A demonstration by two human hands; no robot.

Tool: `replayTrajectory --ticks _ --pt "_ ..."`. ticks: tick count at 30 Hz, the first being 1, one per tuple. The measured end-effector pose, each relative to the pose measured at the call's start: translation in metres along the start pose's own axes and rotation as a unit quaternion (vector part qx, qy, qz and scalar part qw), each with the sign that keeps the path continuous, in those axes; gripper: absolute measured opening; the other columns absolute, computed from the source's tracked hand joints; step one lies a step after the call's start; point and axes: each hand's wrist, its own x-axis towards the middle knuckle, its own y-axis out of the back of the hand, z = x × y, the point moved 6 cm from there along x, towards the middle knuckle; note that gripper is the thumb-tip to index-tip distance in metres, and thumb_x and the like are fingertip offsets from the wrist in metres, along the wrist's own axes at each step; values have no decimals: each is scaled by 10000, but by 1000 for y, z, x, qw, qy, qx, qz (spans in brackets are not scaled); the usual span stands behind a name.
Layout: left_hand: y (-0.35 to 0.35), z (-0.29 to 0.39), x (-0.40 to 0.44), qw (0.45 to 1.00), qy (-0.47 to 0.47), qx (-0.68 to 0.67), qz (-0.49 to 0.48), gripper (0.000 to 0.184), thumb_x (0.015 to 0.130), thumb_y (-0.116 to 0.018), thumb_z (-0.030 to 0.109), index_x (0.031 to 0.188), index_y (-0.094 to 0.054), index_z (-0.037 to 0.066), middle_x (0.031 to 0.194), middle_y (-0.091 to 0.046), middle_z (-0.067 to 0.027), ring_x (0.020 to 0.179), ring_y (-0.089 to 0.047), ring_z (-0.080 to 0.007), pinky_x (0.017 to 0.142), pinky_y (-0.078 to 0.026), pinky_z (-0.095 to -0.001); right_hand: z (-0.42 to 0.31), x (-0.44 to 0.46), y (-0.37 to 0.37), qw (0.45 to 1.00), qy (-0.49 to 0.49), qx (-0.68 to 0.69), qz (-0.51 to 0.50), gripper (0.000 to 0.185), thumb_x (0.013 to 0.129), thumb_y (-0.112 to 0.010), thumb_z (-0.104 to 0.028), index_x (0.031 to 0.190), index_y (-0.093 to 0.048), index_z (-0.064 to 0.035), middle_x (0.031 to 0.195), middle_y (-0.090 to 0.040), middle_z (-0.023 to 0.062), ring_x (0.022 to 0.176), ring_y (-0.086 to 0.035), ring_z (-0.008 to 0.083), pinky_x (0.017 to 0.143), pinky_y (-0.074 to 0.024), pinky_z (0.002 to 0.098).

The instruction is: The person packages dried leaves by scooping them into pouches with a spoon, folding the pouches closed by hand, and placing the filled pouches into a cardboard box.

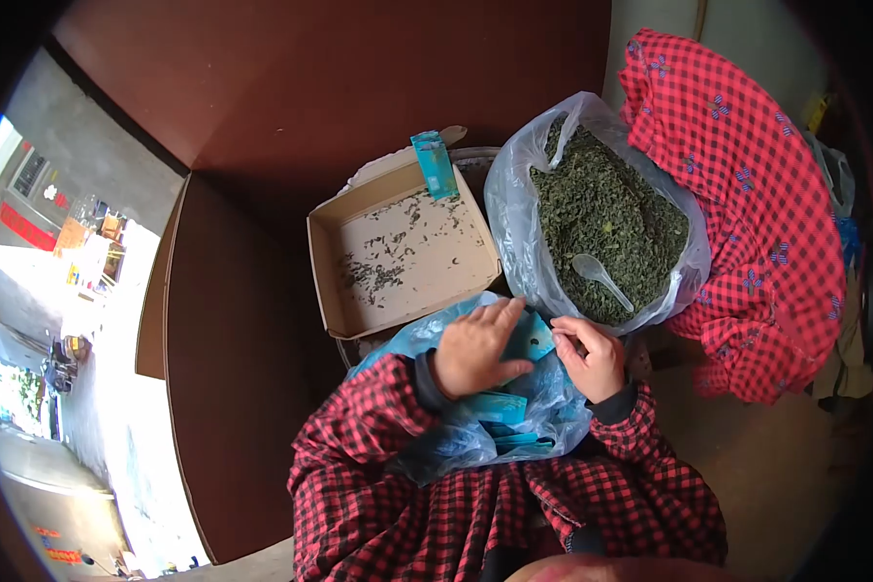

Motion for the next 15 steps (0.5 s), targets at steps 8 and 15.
replayTrajectory --ticks 8,15 --pt "-19 14 -23 999 47 14 -9 919 783 -820 370 1484 -356 0 1281 -600 -234 1093 -635 -392 916 -519 -456 -40 -18 12 993 -4 118 -9 234 911 -644 -16 1142 -680 -15 995 -718 76 835 -679 142 722 -534 266" --pt "14 49 -24 964 -4 -159 215 984 737 -864 116 1522 -284 -8 1284 -604 -213 1070 -663 -290 955 -496 -366 -38 -34 30 980 -12 182 74 213 981 -570 -35 1174 -627 35 1175 -670 134 907 -637 127 816 -503 253"
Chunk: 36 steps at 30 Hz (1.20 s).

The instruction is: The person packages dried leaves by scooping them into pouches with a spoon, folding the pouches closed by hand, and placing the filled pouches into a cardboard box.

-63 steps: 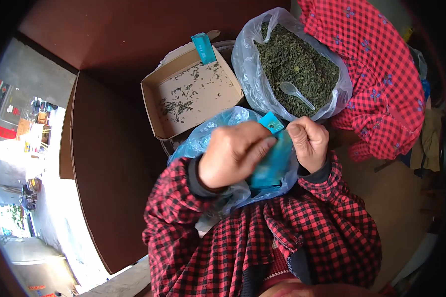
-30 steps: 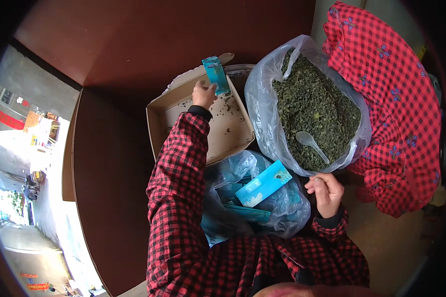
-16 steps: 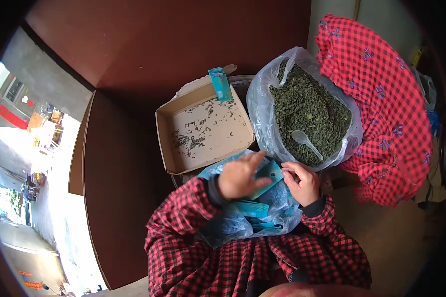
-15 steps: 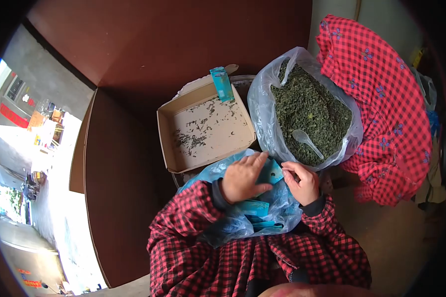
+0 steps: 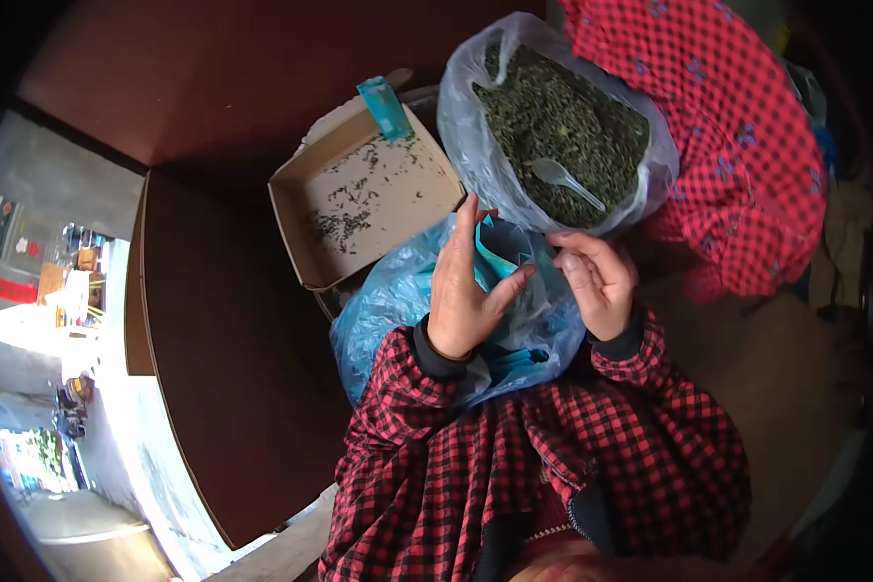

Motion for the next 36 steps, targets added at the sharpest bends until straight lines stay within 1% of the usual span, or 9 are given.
replayTrajectory --ticks 4,7,9,12,16,21,28,33,36 --pt "-10 3 -9 999 -13 -23 21 1010 730 -862 71 1532 -253 -10 1299 -593 -208 1120 -634 -275 948 -494 -353 -14 -11 -4 996 88 -33 1 205 985 -554 -20 1168 -624 41 1201 -657 159 942 -638 149 836 -509 279" --pt "-10 3 -14 999 -32 0 36 1091 668 -860 69 1544 -215 -18 1331 -574 -210 1203 -571 -384 1016 -445 -423 -27 -9 -2 996 78 -28 14 173 961 -587 -31 1117 -641 22 1193 -664 169 989 -662 224 856 -521 319" --pt "-11 3 -15 998 -43 7 41 1091 663 -855 63 1544 -216 -21 1337 -572 -209 1202 -572 -380 1014 -444 -424 -30 -7 0 997 74 -22 19 157 949 -604 -36 1091 -649 13 1188 -667 174 1012 -673 262 866 -527 338" --pt "-9 4 -17 997 -60 21 54 1090 655 -845 53 1543 -218 -26 1349 -568 -207 1201 -573 -373 1010 -443 -426 -41 -5 -5 979 170 -113 -13 193 907 -668 -77 1090 -662 -16 1237 -642 191 1088 -644 334 925 -512 404" --pt "-11 6 -19 995 -81 39 37 1081 639 -829 43 1538 -234 -32 1367 -561 -203 1188 -578 -367 1004 -436 -435 -60 -3 -23 941 228 -247 -40 227 849 -730 -124 1050 -666 -41 1308 -599 200 1166 -592 388 979 -486 451" --pt "-16 9 -17 992 -98 77 5 1054 636 -818 54 1529 -264 -31 1375 -559 -195 1179 -579 -365 999 -428 -442 -46 -1 -16 943 224 -238 -62 215 812 -763 -145 978 -658 -57 1361 -562 199 1210 -563 395 997 -476 469" --pt "-24 4 -18 992 -104 71 -16 1004 655 -831 104 1509 -320 -23 1356 -569 -193 1167 -582 -367 993 -429 -447 -44 7 -23 944 223 -228 -89 198 867 -740 -197 860 -628 -33 1355 -562 242 1217 -555 415 1026 -438 473" --pt "-20 2 -19 993 -85 84 -8 911 672 -856 171 1451 -420 -11 1291 -608 -190 1145 -597 -359 978 -439 -438 -41 9 -11 956 209 -193 -69 174 869 -731 -180 895 -657 -25 1333 -578 245 1221 -558 407 1027 -441 466" --pt "-18 0 -18 993 -72 91 -12 855 688 -865 200 1415 -465 -8 1257 -626 -190 1134 -603 -357 969 -447 -429 -26 21 15 982 113 -152 2 150 870 -707 -134 976 -683 -29 1272 -629 186 1195 -581 341 996 -459 461"
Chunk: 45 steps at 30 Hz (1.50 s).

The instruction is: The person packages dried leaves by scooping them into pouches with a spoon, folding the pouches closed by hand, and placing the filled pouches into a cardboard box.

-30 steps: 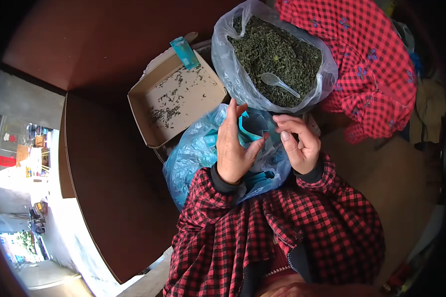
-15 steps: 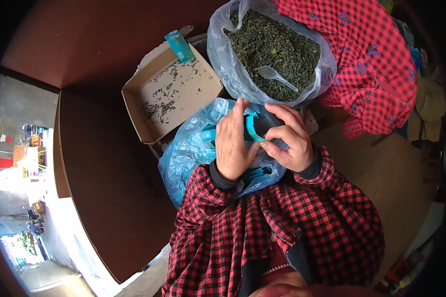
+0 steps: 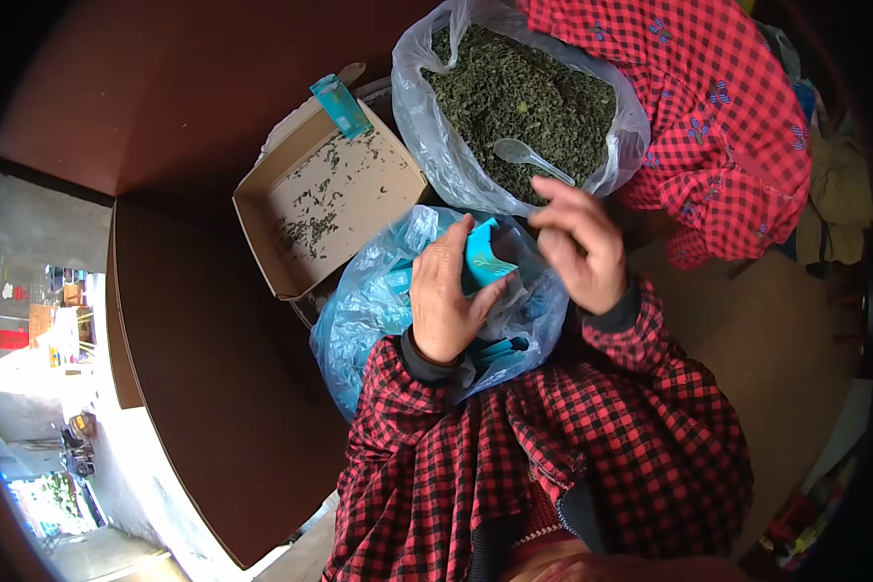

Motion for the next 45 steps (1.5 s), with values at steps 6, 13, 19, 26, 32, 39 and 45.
replayTrajectory --ticks 6,13,19,26,32,39,45 --pt "8 -9 7 998 64 -17 -10 765 741 -863 248 1367 -505 -8 1242 -635 -210 1132 -612 -381 962 -473 -425 66 12 11 950 17 -311 -26 189 867 -658 -75 1052 -696 -84 1140 -674 65 1032 -626 255 968 -435 415" --pt "2 -12 20 994 97 -39 -39 742 767 -841 287 1357 -505 -13 1210 -643 -227 1095 -616 -417 933 -488 -443 84 22 5 917 61 -393 -26 177 874 -657 -115 1045 -700 -114 1029 -695 32 939 -633 239 941 -410 388" --pt "-1 -7 48 993 86 -46 -65 720 801 -832 313 1340 -508 -38 1130 -677 -213 992 -671 -355 868 -522 -408 78 36 19 963 20 -262 -53 125 884 -661 -134 996 -703 -98 896 -712 36 861 -653 231 893 -413 373" --pt "-22 5 88 931 177 -291 -131 629 845 -820 282 1285 -539 -69 1011 -682 -112 918 -611 -138 829 -507 -298 65 42 60 944 -1 -320 -81 81 889 -648 -127 942 -696 -88 881 -714 54 837 -661 240 884 -414 370" --pt "-72 -13 120 920 191 -327 -101 582 860 -806 272 1263 -559 -67 978 -664 -71 902 -584 -101 825 -496 -267 96 63 52 927 43 -374 -6 65 879 -633 -112 913 -683 -90 868 -706 54 832 -656 248 892 -417 380" --pt "-96 -52 114 957 166 -238 -28 612 847 -804 351 1239 -575 -59 960 -704 -162 876 -669 -242 784 -522 -362 93 86 57 949 56 -309 -6 81 867 -633 -114 934 -676 -105 844 -692 45 824 -641 260 891 -423 396" --pt "-87 -53 116 981 167 -89 -33 727 817 -786 471 1268 -557 -51 961 -698 -266 894 -690 -406 775 -532 -452 79 96 66 947 89 -310 16 77 869 -629 -104 932 -672 -102 854 -687 42 830 -634 263 895 -427 397"
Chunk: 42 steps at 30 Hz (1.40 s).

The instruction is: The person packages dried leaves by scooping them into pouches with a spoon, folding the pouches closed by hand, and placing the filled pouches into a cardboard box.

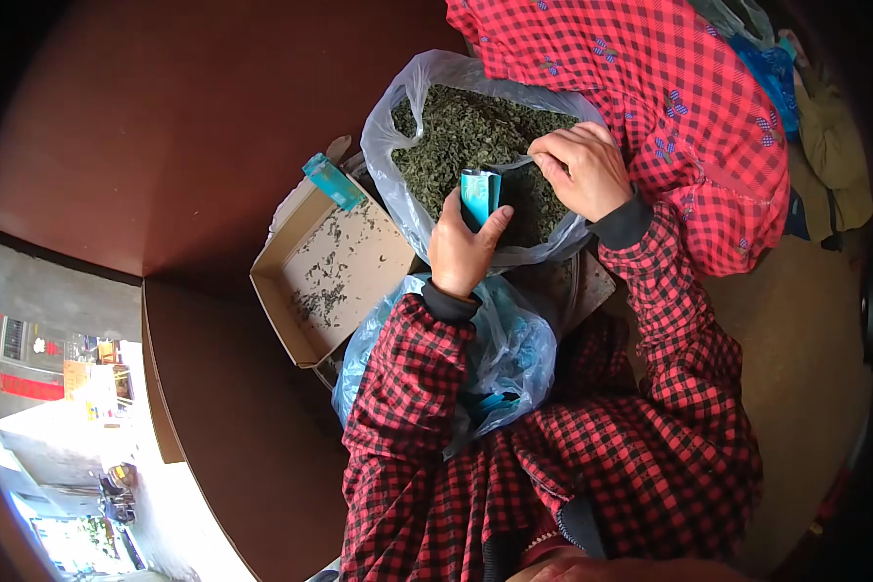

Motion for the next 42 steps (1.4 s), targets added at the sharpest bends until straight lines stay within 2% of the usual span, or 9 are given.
replayTrajectory --ticks 2,6,15,19,22,23,26,30,42 --pt "1 1 1 997 28 76 -8 783 804 -772 528 1283 -546 -48 968 -689 -291 909 -681 -442 776 -532 -475 -3 3 5 1000 3 -12 13 74 865 -630 -98 926 -671 -99 875 -685 45 845 -630 262 900 -430 399" --pt "-1 8 1 992 25 122 -2 814 797 -759 561 1296 -534 -42 951 -696 -279 895 -683 -443 773 -532 -486 -19 7 13 997 50 -52 23 91 857 -635 -93 936 -679 -103 907 -679 49 876 -622 259 918 -432 408" --pt "1 7 -2 995 -2 92 27 793 801 -762 544 1295 -537 -33 909 -699 -269 866 -687 -438 748 -533 -490 -33 6 18 993 88 -69 46 115 867 -635 -99 968 -691 -102 910 -682 57 904 -624 251 934 -434 423" --pt "7 5 -3 997 17 76 20 780 806 -761 538 1290 -540 -32 901 -700 -266 854 -689 -436 738 -535 -488 -20 -4 10 997 35 -66 -15 89 897 -633 -131 954 -692 -96 848 -690 55 859 -641 250 913 -442 417" --pt "9 3 -5 998 31 48 -1 771 809 -757 543 1281 -546 -29 901 -700 -267 852 -690 -434 732 -536 -485 -16 -16 -8 978 -22 68 -197 94 923 -630 -165 939 -693 -97 792 -693 51 797 -651 263 891 -445 408" --pt "9 3 -6 998 31 49 -2 771 809 -757 543 1281 -546 -29 901 -700 -267 852 -690 -434 732 -536 -485 -15 -18 -12 978 -23 68 -197 94 923 -630 -165 939 -693 -97 792 -693 51 797 -651 263 891 -445 408" --pt "10 5 -9 998 19 60 -6 764 810 -754 548 1269 -552 -28 896 -701 -265 851 -691 -433 733 -539 -482 -6 -19 -27 991 -21 60 -121 96 926 -634 -180 911 -689 -103 775 -692 55 745 -644 279 872 -446 403" --pt "8 0 -10 997 22 70 -17 764 810 -751 553 1264 -554 -30 893 -702 -263 853 -692 -433 738 -541 -482 4 -9 -26 999 -19 14 -24 97 928 -629 -172 898 -682 -96 799 -698 64 767 -644 279 875 -445 406" --pt "5 -5 -7 996 35 80 -21 779 801 -754 558 1271 -551 -28 911 -703 -265 866 -693 -431 749 -542 -485 -28 0 11 999 45 -22 19 50 896 -643 -93 938 -667 -85 872 -692 49 840 -642 258 911 -448 415"
